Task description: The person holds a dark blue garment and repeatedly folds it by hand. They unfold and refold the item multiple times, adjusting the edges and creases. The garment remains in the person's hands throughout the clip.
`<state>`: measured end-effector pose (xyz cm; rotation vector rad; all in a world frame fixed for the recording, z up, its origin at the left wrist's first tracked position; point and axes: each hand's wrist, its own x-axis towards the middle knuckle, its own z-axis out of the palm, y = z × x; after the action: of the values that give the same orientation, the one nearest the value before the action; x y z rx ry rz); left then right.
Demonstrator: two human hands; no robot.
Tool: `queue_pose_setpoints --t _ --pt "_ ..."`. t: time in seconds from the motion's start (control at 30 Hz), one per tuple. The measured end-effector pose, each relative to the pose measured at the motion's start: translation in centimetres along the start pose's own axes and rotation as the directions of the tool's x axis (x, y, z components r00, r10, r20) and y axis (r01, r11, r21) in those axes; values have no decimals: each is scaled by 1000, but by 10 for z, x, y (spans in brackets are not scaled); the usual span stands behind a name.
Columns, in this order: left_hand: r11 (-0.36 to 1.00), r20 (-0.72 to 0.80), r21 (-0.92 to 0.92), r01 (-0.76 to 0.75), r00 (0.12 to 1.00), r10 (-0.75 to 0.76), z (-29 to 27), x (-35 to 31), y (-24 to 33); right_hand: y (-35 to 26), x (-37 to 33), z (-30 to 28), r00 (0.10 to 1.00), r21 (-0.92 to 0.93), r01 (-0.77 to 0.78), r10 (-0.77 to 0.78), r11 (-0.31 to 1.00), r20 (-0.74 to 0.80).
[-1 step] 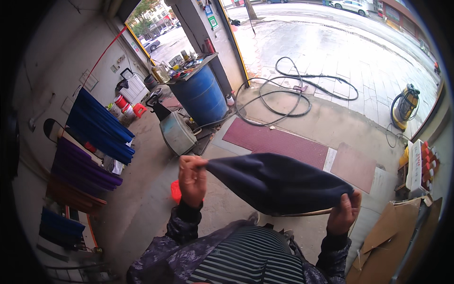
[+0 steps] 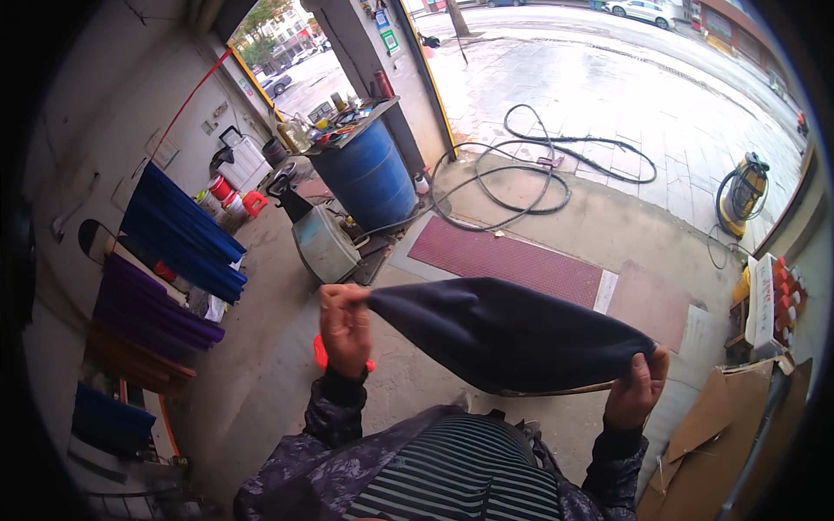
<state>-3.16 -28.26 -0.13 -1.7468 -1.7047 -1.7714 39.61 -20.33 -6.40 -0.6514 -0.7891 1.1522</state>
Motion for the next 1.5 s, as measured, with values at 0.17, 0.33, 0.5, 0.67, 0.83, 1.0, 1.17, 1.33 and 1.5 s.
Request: queue_pose_setpoints --t 0.17,0.33,0.5,0.67,0.83,1.0,1.17,1.33,1.5 --pt "997 -298 -53 -53 954 35 -53 17 -69 -18 -43 12 903 -286 242 -323 927 -283" --pt "984 -423 -133 -117 905 50 -106 27 -126 -26 -84 27 933 -432 278 -349 858 -92" --pt "990 -404 -140 -1 913 -56 -141 15 -159 -7 -112 50 920 -480 292 -381 827 -96" --pt "957 -395 -290 -9 912 -111 -180 -12 -155 4 -116 57 893 -653 346 -449 674 10" --pt "939 -365 -334 84 907 -211 -217 -46 -119 14 -100 58 878 -666 417 -465 618 118" --pt "931 -336 -328 158 902 -271 -228 -84 -88 5 -92 44 918 -495 391 -367 776 149" --pt "935 -265 -271 229 916 -301 -221 -115 -65 -12 -103 7 940 -490 329 -330 807 87" --pt "925 -250 -291 242 914 -318 -215 -122 -27 -16 -107 -22 961 -324 273 -274 906 41" --pt "923 -252 -289 255 910 -330 -214 -111 -2 -16 -111 -36 974 -240 223 -224 945 23"
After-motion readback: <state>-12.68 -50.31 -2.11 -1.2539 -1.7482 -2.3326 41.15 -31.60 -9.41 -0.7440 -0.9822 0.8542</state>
